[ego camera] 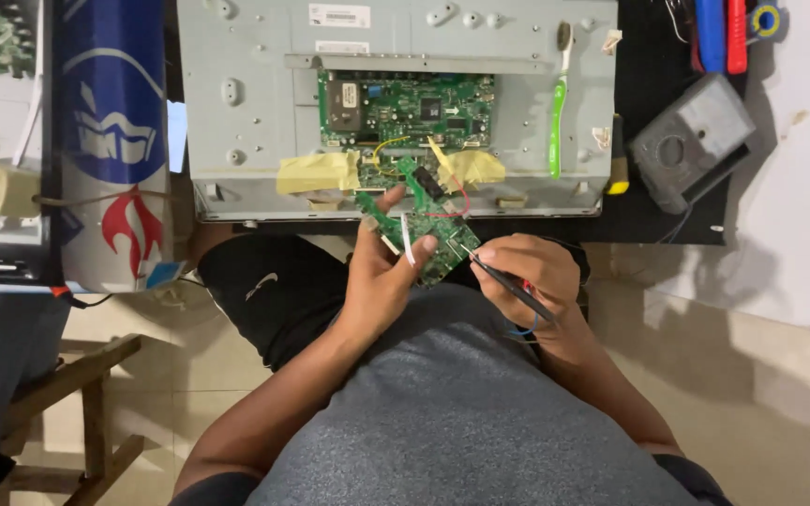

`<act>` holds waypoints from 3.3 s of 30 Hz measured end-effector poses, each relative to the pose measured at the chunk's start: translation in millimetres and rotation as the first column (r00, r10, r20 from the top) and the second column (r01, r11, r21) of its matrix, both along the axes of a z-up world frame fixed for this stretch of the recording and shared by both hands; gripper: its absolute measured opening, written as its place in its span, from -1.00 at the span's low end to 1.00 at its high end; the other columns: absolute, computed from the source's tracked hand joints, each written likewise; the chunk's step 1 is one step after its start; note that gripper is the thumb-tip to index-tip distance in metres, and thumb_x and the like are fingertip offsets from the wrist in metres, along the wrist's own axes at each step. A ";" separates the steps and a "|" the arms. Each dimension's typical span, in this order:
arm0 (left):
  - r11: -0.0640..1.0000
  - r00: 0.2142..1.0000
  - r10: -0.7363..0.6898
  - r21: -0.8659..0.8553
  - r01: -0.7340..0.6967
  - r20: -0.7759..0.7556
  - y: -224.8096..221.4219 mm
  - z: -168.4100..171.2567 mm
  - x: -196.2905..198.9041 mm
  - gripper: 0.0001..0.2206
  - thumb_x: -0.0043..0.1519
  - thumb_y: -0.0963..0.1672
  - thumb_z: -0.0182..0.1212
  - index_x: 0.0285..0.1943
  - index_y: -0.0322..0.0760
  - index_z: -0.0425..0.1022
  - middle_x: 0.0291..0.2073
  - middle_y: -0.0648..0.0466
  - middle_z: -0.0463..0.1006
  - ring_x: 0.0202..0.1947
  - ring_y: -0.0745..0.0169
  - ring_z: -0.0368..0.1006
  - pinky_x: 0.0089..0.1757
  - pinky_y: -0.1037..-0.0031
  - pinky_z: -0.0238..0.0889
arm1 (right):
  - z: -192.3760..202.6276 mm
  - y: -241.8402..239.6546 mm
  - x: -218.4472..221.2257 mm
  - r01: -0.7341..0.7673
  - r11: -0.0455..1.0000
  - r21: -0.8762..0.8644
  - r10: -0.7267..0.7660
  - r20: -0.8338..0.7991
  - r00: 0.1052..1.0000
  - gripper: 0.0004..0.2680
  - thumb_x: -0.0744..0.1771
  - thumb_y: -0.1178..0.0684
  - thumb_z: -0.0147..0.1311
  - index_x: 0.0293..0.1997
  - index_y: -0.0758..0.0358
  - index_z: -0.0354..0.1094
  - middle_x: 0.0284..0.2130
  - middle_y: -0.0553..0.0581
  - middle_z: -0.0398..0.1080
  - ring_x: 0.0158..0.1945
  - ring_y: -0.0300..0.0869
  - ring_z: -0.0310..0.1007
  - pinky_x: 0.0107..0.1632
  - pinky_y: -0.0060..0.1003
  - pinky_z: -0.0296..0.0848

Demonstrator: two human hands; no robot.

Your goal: Diagnosing faults in a television by testing internal circuit boards with a multimeter.

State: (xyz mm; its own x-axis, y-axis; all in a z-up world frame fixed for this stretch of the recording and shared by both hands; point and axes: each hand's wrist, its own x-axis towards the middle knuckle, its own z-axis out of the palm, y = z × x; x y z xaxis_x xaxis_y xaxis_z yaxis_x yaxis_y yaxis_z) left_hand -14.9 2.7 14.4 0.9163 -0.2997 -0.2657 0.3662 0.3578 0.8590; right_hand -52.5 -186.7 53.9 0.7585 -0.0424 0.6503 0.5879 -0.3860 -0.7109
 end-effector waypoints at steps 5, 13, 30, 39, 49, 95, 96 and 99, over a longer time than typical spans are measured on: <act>0.999 0.999 -0.031 0.017 0.031 -0.023 -1.3 -3.3 -0.9 -0.67 0.25 -0.19 0.38 0.21 -0.31 0.52 -0.35 -0.02 0.59 -0.38 0.43 0.46 -0.31 0.53 0.49 | 22.4 13.7 16.0 0.030 0.996 -0.084 -0.026 0.042 0.999 -0.96 0.33 0.36 0.14 -0.19 0.50 0.45 -0.41 0.36 0.49 -0.57 -0.10 0.41 -0.45 -0.36 0.43; 0.994 0.993 -0.110 -0.013 0.109 -0.036 -1.6 -9.5 1.7 -0.79 0.28 -0.16 0.36 0.05 -0.36 0.60 -0.42 -0.04 0.59 -0.46 0.47 0.31 -0.37 0.58 0.30 | -1.4 9.2 12.0 0.037 0.989 -0.141 -0.041 -0.026 0.999 -0.89 0.27 0.25 0.27 -0.18 0.33 0.64 -0.36 0.22 0.51 -0.56 -0.14 0.36 -0.49 -0.26 0.43; 0.998 0.975 0.031 -0.050 -0.043 -0.221 8.4 -18.7 11.3 -0.89 0.30 -0.17 0.30 -0.13 -0.35 0.49 -0.52 0.09 0.41 -0.51 0.40 0.40 -0.38 0.57 0.39 | 15.7 -66.4 -15.8 0.164 0.334 0.928 0.262 -0.259 0.930 -0.65 0.46 -0.29 -0.29 0.04 0.06 0.43 -0.45 -0.04 0.33 -0.50 -0.37 0.16 -0.36 -0.48 0.14; 0.995 0.995 0.095 0.026 -0.094 -0.016 -0.1 9.0 17.2 -0.89 0.34 -0.13 0.28 -0.15 -0.27 0.49 -0.50 0.17 0.30 -0.45 0.48 0.19 -0.33 0.59 0.17 | 5.8 -6.4 -58.9 -0.131 0.324 0.937 0.770 -0.180 0.611 -0.70 0.40 -0.01 0.12 -0.09 0.61 0.32 -0.43 0.40 0.39 -0.52 -0.14 0.38 -0.47 -0.34 0.33; 0.992 0.997 0.075 0.105 -0.075 0.010 -4.3 19.8 14.4 -0.87 0.34 -0.10 0.29 -0.11 -0.25 0.54 -0.62 0.24 0.21 -0.53 0.63 -0.03 -0.39 0.66 0.01 | 4.9 -74.1 -54.5 0.369 0.880 0.299 -0.166 -0.535 0.829 -0.26 0.32 -0.64 -0.62 -0.27 0.49 0.23 -0.83 0.04 -0.03 -0.77 -0.33 -0.02 -0.61 -0.57 -0.01; 0.957 0.893 -0.082 0.285 -0.053 0.442 -12.3 42.2 25.6 -0.91 0.28 -0.18 0.37 -0.09 -0.25 0.59 -0.23 -0.04 0.54 -0.19 0.07 0.51 -0.09 0.28 0.40 | 37.7 -13.8 23.9 0.168 0.821 -0.546 -0.256 -0.089 0.962 -0.79 0.28 0.14 0.35 -0.02 0.20 0.50 -0.26 0.08 0.59 -0.05 -0.01 0.56 0.00 -0.09 0.45; 0.971 0.935 -0.027 0.231 -0.060 0.354 -13.7 41.0 23.6 -0.89 0.29 -0.19 0.36 -0.06 -0.27 0.58 -0.23 -0.04 0.56 -0.20 0.19 0.49 -0.09 0.31 0.40 | 37.4 -14.4 24.0 0.186 0.844 -0.503 -0.279 -0.115 0.953 -0.78 0.27 0.17 0.36 -0.02 0.22 0.49 -0.15 0.16 0.59 -0.03 0.06 0.56 0.01 -0.04 0.50; 0.991 0.995 0.098 0.090 -0.100 0.018 -6.5 21.3 21.0 -0.77 0.23 -0.24 0.38 0.02 -0.37 0.50 -0.31 0.08 0.49 -0.29 0.36 0.46 -0.17 0.51 0.43 | 28.5 -39.9 17.2 0.283 0.877 -0.389 -0.341 -0.088 0.936 -0.90 0.35 0.17 0.35 -0.14 0.31 0.51 -0.08 0.17 0.57 0.02 0.04 0.57 0.05 -0.14 0.50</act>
State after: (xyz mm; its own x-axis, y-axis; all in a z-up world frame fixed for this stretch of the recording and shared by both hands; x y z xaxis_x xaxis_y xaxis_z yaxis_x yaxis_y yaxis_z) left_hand 6.2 -3.8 35.7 0.9439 -0.1825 -0.2751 0.3210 0.3122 0.8942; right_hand -35.3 -226.6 82.3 0.8342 -0.0749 0.5464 0.2923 -0.7801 -0.5532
